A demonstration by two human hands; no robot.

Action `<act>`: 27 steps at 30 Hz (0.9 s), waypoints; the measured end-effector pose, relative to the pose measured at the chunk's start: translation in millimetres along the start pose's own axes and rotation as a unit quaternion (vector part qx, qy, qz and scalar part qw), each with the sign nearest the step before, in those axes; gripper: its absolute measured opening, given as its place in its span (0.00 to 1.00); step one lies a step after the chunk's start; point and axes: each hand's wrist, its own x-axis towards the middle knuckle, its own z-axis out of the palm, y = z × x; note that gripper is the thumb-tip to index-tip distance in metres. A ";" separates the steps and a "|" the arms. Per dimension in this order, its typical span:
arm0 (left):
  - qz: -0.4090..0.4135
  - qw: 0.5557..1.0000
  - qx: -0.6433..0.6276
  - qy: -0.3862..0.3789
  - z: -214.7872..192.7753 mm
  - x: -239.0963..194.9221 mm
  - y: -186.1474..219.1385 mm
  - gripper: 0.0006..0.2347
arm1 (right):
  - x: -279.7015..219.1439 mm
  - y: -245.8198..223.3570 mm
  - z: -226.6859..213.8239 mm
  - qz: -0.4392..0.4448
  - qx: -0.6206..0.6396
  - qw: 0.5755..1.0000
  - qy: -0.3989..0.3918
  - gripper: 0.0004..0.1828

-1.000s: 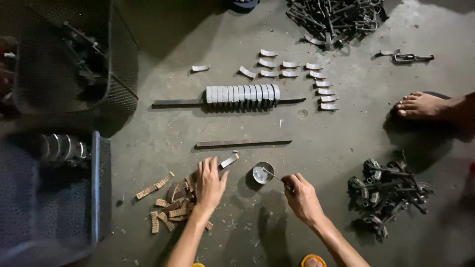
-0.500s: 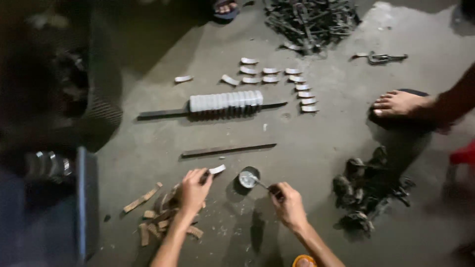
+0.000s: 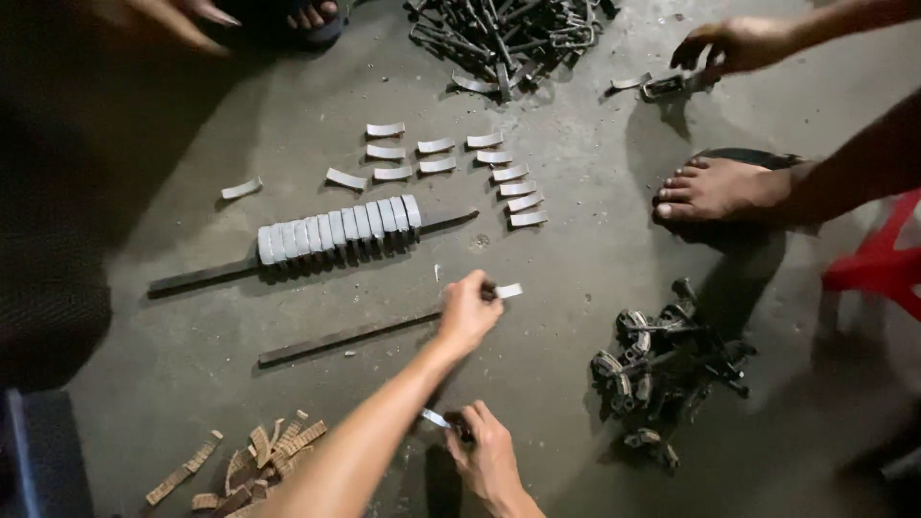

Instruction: Applying white paste to small curved metal components using a small spoon

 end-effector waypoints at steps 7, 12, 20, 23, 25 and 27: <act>-0.037 0.996 -0.042 0.071 -7.5 -8.8 -15.4 0.18 | 5.3 0.6 -13.1 -0.016 -0.010 1.000 0.020 0.15; 0.100 0.994 0.039 0.002 -183.4 -92.4 -30.3 0.05 | 0.6 8.9 -16.0 -0.025 -0.024 0.998 0.059 0.16; -0.119 0.941 0.247 0.199 -313.9 -267.4 -175.7 0.11 | 0.5 -12.7 -18.4 -0.018 -0.105 0.993 0.046 0.09; -0.181 0.915 0.335 0.130 -307.8 -300.5 -218.2 0.18 | -0.9 -17.6 -17.3 -0.012 -0.154 0.987 0.048 0.09; -0.162 0.915 0.351 0.117 -300.4 -311.0 -233.0 0.17 | -1.8 -24.9 -17.2 -0.010 -0.170 0.984 0.047 0.10; -0.138 0.915 0.361 0.117 -290.7 -313.9 -240.6 0.10 | -4.4 -38.6 -18.7 -0.019 -0.110 0.991 0.074 0.11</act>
